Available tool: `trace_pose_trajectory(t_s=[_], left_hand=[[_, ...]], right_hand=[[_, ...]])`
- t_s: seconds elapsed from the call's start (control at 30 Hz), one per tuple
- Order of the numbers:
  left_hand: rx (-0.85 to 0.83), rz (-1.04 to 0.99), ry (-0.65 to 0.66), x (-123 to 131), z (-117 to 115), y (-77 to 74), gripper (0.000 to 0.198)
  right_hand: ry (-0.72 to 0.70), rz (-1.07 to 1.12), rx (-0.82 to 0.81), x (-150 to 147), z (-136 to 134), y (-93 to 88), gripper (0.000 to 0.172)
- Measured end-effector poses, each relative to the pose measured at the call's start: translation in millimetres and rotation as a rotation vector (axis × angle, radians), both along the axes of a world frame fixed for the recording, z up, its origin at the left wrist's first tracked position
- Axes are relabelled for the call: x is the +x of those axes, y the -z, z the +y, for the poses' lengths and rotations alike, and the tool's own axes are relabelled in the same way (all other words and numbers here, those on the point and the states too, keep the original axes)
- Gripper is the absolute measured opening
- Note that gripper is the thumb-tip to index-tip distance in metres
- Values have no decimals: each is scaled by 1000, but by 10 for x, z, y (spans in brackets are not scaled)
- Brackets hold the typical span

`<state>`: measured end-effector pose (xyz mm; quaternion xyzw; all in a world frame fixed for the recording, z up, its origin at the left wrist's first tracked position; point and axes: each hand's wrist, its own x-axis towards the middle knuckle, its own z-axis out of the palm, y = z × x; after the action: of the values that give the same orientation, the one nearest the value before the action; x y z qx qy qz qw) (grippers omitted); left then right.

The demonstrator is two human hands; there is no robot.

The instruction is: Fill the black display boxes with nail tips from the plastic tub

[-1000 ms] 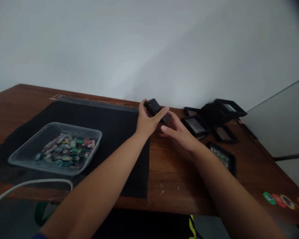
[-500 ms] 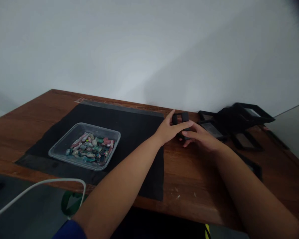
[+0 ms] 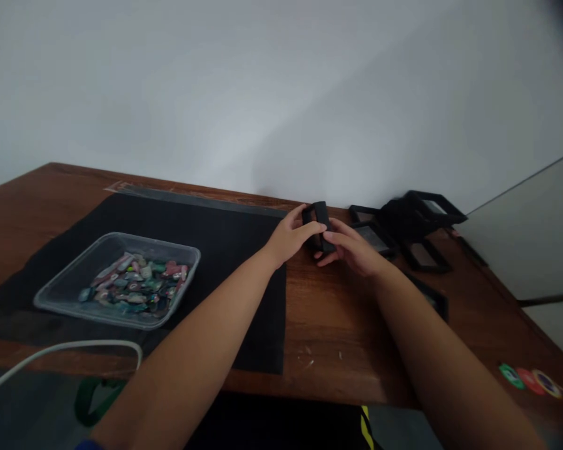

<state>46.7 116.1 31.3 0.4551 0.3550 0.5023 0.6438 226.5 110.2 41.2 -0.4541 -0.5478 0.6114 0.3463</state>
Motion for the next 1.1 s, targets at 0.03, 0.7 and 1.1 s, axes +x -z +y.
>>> trace_pose_trajectory(t_s=[0.03,0.7,1.1], left_hand=[[3,7,0,-3,2,1,70],[160,36,-46,55,46,164,68],[131,8,-21,46,-10,92,62]], right_hand=[[11,0,7,-10,-2,0,59],[-27,-164,276,-21,-42,37,55],[40,-123,319,-40,-5,46,55]])
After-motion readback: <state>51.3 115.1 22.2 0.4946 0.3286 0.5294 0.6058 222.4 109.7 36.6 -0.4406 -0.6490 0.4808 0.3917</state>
